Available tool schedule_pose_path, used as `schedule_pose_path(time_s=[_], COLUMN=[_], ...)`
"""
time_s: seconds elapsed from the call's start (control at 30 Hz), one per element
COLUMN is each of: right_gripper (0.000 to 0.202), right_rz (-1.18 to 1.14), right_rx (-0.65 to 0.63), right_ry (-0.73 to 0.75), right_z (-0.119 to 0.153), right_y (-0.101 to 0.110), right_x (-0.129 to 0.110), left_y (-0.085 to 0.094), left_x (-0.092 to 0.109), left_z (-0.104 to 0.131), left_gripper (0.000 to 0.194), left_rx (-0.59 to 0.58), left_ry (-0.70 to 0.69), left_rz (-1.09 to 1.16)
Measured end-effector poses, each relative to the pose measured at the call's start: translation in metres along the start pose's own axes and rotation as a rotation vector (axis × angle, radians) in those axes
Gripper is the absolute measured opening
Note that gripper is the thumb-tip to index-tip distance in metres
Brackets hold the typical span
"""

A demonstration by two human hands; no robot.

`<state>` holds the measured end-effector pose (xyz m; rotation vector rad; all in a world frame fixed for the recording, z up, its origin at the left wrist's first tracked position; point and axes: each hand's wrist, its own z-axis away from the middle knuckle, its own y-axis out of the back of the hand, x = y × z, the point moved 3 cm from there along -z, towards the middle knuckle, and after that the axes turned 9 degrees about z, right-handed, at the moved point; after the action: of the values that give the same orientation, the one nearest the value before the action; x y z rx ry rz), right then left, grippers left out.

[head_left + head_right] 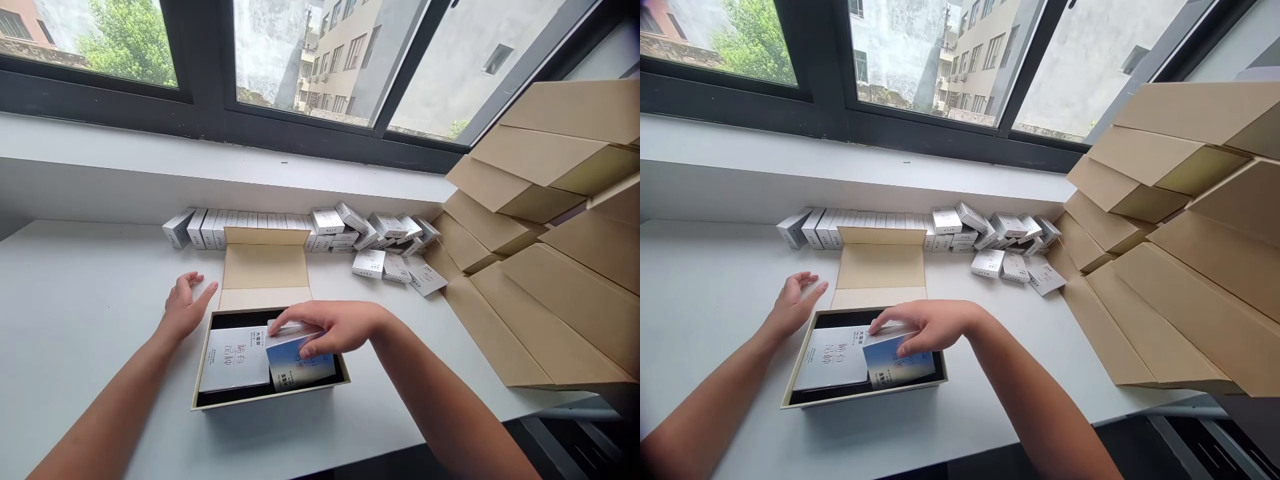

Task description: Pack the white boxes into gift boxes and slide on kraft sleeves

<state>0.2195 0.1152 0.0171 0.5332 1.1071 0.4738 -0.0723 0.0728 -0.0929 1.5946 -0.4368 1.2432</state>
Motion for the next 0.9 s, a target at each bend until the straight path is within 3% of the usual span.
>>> schedule_pose_path(time_s=[0.1,0.2,0.3,0.4,0.47,0.53,0.6,0.7,0.8,0.9], right_gripper=[0.056,0.051,0.044,0.036,0.027,0.023,0.028,0.042,0.046,0.052], right_rz=[0.099,0.276,0.343,0.203,0.057,-0.11,-0.28,-0.372,-0.384,-0.387], right_rx=[-0.076,0.035,0.228,0.588,0.955,1.327,1.517,1.511,1.483,1.569], right_ry=[-0.272,-0.517,-0.411,-0.163,-0.087,-0.12,-0.195,-0.237,-0.237,-0.251], right_z=[-0.004,-0.008,-0.009,0.004,0.017,0.027,0.023,0.001,-0.012,-0.006], right_y=[-0.008,-0.015,-0.025,-0.025,-0.019,-0.016,-0.016,-0.019,-0.025,-0.026], right_x=[0.003,-0.001,-0.013,-0.007,0.017,0.055,0.094,0.13,0.139,0.142], left_y=[-0.006,-0.01,-0.011,-0.018,-0.026,-0.035,-0.044,-0.052,-0.051,-0.025], left_x=[-0.006,-0.007,-0.003,0.008,0.015,0.021,0.024,0.022,0.027,0.051], left_z=[-0.006,-0.009,-0.01,-0.013,-0.019,-0.027,-0.037,-0.051,-0.057,-0.053], left_gripper=[0.055,0.052,0.055,0.073,0.088,0.095,0.095,0.091,0.088,0.07], left_rx=[0.018,0.018,0.032,-0.004,-0.034,-0.067,-0.082,-0.062,-0.081,0.019], left_ry=[-0.12,-0.139,-0.129,-0.147,-0.149,-0.152,-0.155,-0.095,-0.081,-0.205], left_rz=[-0.143,-0.188,-0.186,-0.163,-0.142,-0.112,-0.046,0.184,0.574,0.806])
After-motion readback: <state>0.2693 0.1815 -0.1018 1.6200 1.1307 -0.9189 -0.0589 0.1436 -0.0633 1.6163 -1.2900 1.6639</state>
